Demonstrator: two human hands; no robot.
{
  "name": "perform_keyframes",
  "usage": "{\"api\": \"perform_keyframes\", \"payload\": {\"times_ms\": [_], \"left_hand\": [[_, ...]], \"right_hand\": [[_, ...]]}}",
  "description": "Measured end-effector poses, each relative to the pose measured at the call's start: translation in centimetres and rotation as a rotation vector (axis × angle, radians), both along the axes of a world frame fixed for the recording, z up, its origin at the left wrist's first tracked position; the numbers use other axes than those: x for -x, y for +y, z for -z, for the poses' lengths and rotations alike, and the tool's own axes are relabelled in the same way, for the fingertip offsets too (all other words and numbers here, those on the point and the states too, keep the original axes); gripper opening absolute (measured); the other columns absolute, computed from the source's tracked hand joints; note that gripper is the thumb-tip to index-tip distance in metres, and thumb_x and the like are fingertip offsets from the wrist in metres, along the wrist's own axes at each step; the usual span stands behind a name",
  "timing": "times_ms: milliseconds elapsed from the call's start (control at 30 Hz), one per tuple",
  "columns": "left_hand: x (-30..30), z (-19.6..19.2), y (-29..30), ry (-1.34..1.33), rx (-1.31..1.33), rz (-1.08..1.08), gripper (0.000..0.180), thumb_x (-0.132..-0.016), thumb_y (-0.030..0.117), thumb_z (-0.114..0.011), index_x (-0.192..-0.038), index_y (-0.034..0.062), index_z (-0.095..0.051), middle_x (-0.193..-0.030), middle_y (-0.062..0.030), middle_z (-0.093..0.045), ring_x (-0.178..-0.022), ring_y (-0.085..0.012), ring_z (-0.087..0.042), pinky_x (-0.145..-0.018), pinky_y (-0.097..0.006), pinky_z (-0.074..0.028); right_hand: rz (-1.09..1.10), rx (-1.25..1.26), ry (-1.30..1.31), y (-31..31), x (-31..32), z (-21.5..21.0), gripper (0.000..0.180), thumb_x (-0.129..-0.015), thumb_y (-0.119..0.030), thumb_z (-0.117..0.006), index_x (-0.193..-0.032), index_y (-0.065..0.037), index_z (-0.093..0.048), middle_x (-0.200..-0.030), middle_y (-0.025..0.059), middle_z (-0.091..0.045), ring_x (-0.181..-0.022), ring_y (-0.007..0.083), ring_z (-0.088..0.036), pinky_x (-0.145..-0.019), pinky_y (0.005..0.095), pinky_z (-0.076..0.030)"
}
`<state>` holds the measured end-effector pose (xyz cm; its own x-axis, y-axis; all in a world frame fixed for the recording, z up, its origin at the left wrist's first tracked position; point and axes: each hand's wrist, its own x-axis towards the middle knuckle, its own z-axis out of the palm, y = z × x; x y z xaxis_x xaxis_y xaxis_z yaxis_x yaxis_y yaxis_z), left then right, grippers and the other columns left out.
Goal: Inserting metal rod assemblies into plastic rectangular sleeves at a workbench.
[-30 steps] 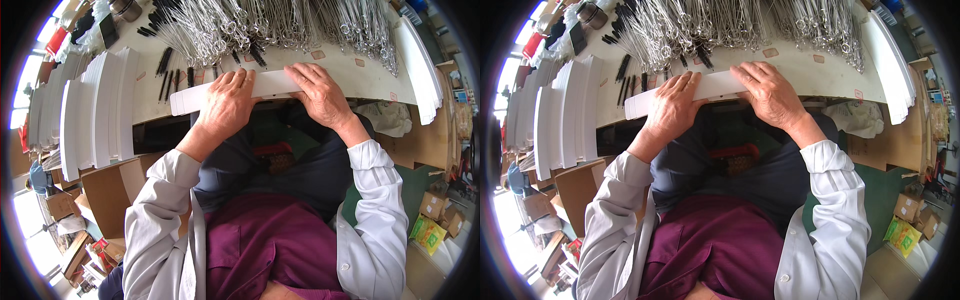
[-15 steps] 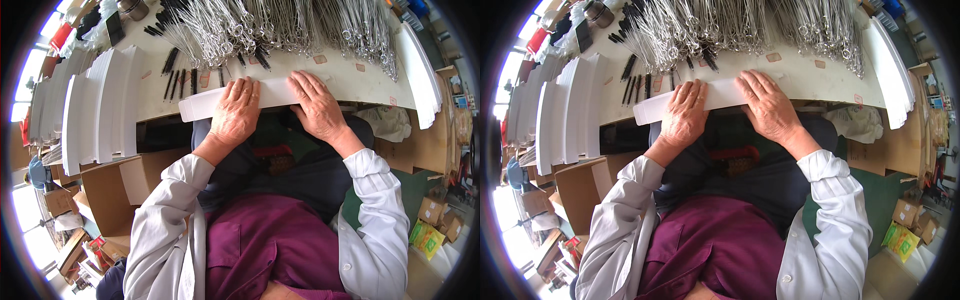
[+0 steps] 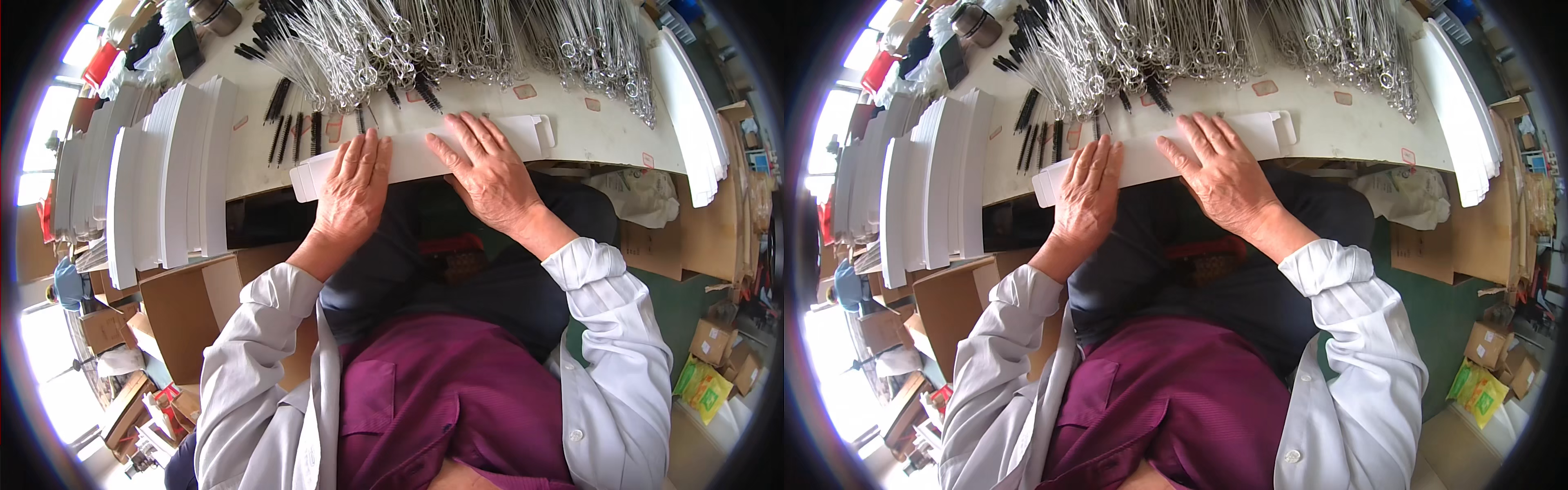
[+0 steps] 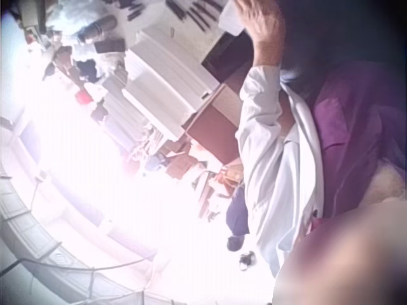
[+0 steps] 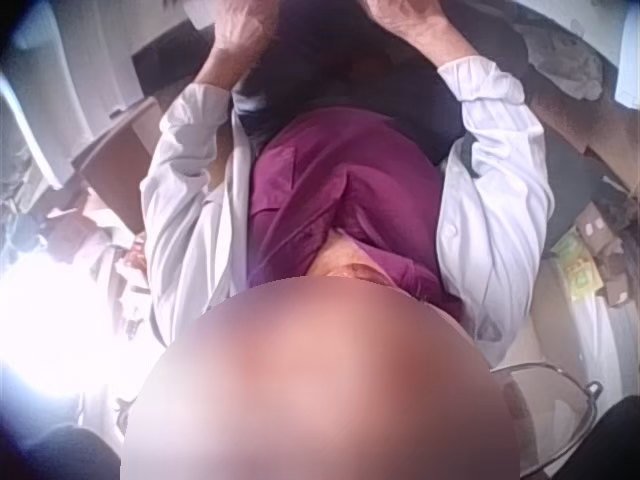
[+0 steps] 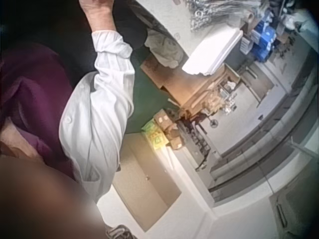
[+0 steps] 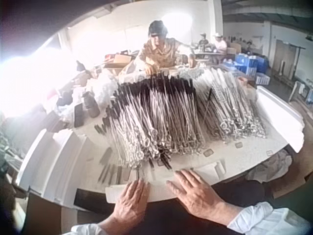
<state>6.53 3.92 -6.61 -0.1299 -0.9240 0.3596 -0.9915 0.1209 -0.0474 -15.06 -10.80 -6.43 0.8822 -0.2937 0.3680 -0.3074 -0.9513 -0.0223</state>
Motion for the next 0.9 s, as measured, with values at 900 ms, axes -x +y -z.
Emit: {"api": "perform_keyframes", "payload": {"times_ms": [900], "left_hand": [[-3.2, -0.2, 2.9, -0.116, -0.064, -0.076, 0.064, -0.081, 0.001, -0.060, -0.142, -0.0139, -0.049, -0.142, -0.0324, -0.055, -0.134, -0.0460, -0.052, -0.119, -0.055, -0.037]], "right_hand": [[0.002, -0.109, -0.006, 3.0, -1.5, -0.1, 0.080, -0.084, -0.018, -0.078, -0.152, 0.005, -0.044, -0.158, 0.0211, -0.046, -0.149, 0.0391, -0.041, -0.127, 0.0505, -0.029]]}}
